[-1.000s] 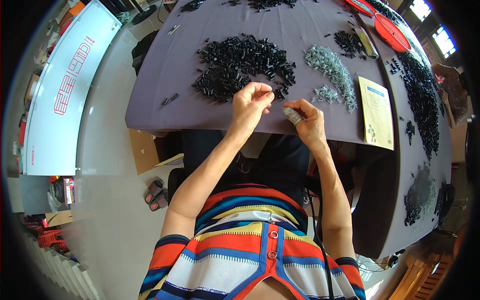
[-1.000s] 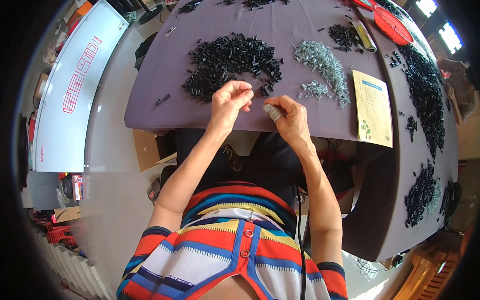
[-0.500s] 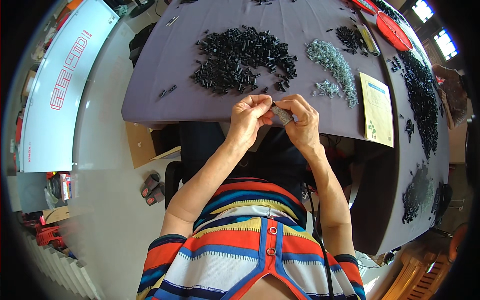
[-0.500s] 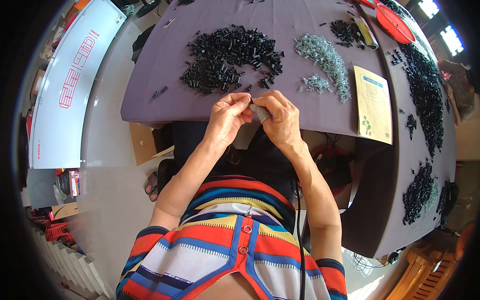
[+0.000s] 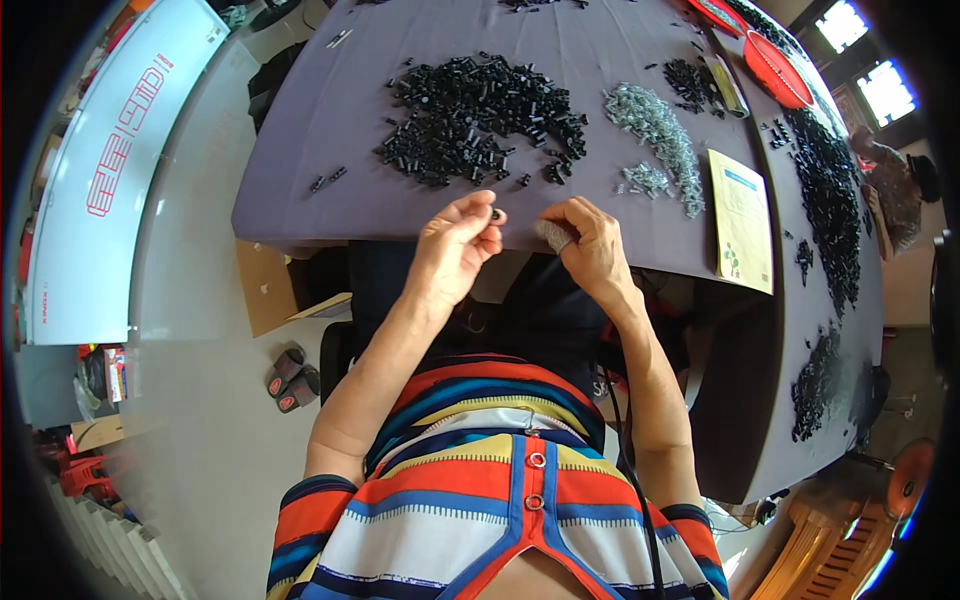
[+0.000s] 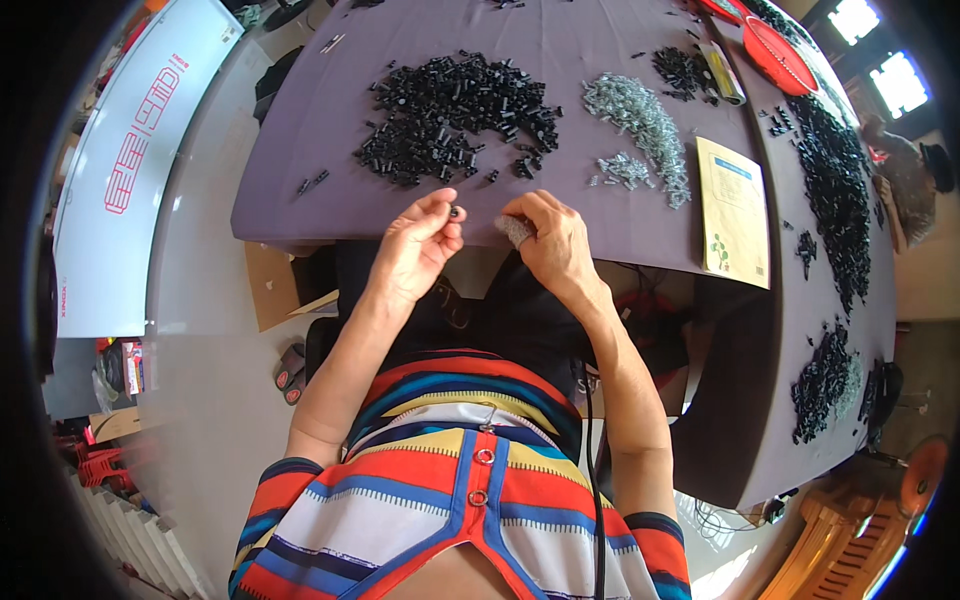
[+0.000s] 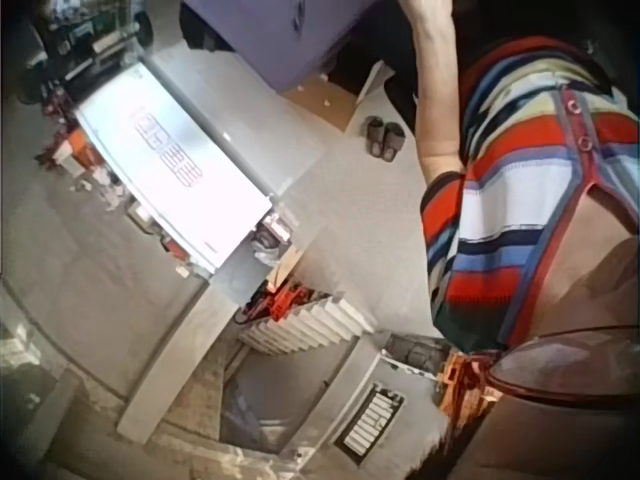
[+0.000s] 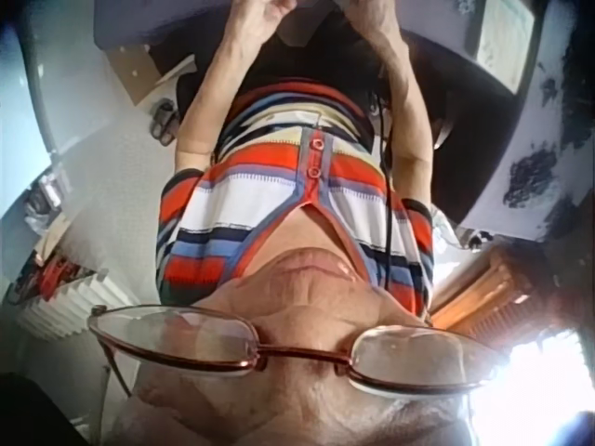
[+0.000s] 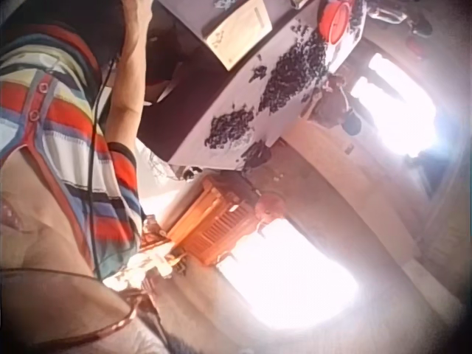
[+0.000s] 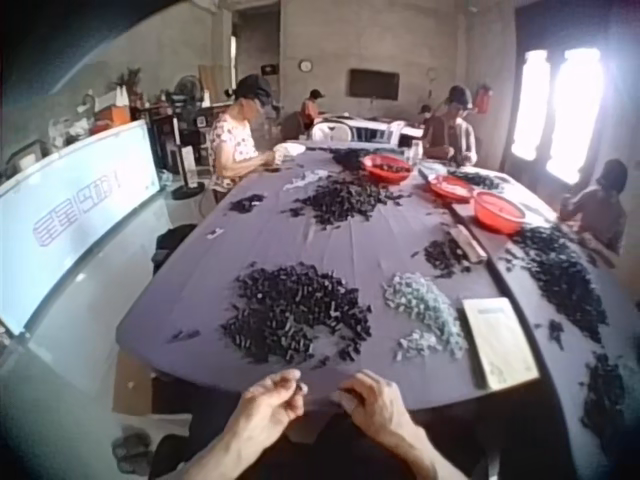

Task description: Assembling small black components into silver metal cylinders on a workbench.

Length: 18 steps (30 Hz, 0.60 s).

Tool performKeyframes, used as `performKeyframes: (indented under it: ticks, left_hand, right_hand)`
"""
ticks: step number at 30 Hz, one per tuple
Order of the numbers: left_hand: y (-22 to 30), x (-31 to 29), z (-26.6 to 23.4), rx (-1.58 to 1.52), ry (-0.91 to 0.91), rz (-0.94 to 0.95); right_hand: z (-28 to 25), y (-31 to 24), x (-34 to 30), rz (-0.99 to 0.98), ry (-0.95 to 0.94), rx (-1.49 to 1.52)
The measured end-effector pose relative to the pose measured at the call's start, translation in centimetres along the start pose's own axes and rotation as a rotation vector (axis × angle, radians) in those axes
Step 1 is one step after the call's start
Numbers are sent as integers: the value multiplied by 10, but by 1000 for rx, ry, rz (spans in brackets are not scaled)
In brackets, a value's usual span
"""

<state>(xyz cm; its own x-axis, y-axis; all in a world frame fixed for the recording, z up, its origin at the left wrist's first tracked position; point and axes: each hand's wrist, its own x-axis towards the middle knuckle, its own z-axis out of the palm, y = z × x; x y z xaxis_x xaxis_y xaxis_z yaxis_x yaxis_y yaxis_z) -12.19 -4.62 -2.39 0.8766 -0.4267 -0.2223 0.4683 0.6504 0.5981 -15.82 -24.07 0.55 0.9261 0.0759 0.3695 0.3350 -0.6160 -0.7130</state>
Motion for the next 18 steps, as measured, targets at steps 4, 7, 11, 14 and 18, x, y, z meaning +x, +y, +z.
performKeyframes:
  ticks: [4,7,11,14,18]
  left_hand:
    - [7,-2,-4,-79,51,-36]
    - [5,1,-3,-81,64,-57]
    - [3,2,-6,-93,49,-49]
    - [3,0,-6,-109,53,-33]
    - [3,0,-7,-131,65,-25]
  right_hand:
    - [-10,16,6,108,189,-97]
    - [-16,18,10,156,154,-145]
    - [0,5,24,56,43,-244]
    - [19,1,37,-18,11,-280]
    - [37,3,47,9,-37,-472]
